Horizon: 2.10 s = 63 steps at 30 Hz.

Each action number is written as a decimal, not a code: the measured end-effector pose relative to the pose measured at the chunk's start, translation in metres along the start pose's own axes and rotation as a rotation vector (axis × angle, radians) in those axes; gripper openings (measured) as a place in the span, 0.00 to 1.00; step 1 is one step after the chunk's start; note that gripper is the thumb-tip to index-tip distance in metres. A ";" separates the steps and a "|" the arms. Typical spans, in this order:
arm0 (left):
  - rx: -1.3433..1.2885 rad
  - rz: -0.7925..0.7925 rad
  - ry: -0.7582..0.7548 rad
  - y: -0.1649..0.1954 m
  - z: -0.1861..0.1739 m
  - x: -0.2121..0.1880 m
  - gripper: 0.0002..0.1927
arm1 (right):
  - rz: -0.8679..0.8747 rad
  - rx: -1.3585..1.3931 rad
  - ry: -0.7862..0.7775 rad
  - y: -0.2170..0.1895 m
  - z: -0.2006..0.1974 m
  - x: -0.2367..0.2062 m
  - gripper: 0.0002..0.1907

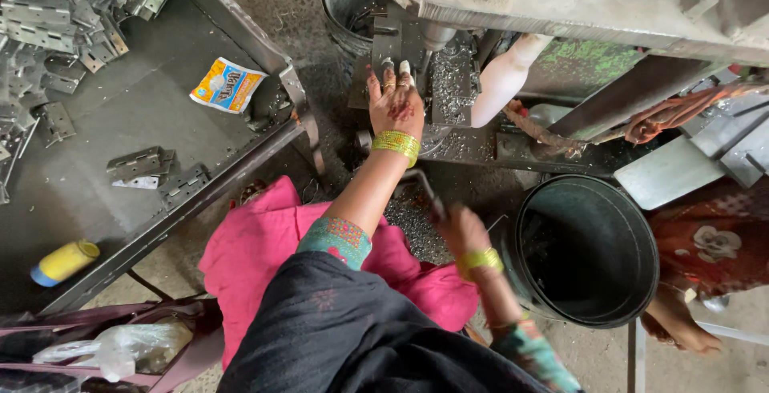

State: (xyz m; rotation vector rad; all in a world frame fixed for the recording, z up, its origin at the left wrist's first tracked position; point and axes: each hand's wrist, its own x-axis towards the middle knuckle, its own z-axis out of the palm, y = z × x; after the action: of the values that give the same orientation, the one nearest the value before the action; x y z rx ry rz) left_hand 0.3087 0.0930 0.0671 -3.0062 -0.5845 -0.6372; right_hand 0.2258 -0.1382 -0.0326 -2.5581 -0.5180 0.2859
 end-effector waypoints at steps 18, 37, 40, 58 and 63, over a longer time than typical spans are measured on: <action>0.157 0.087 -0.134 0.001 -0.008 0.003 0.25 | -0.030 0.000 -0.019 0.023 0.028 -0.013 0.15; 0.425 0.210 -0.110 -0.014 0.004 -0.002 0.29 | -0.101 -0.089 -0.056 0.002 -0.005 0.002 0.20; 0.536 0.196 -0.093 -0.007 -0.003 0.001 0.29 | 0.078 -0.108 -0.063 -0.004 0.009 -0.006 0.22; 0.077 0.100 -0.240 -0.012 -0.005 0.043 0.25 | -0.072 0.083 0.028 0.030 0.056 -0.008 0.16; 0.089 0.104 -0.205 -0.009 -0.015 0.028 0.25 | -0.038 -0.195 -0.034 -0.002 -0.006 -0.001 0.19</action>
State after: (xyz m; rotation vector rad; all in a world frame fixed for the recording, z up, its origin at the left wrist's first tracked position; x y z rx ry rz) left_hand 0.3239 0.1100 0.0915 -3.0130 -0.4448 -0.2920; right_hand 0.2261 -0.1392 -0.0261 -2.7316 -0.6350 0.2779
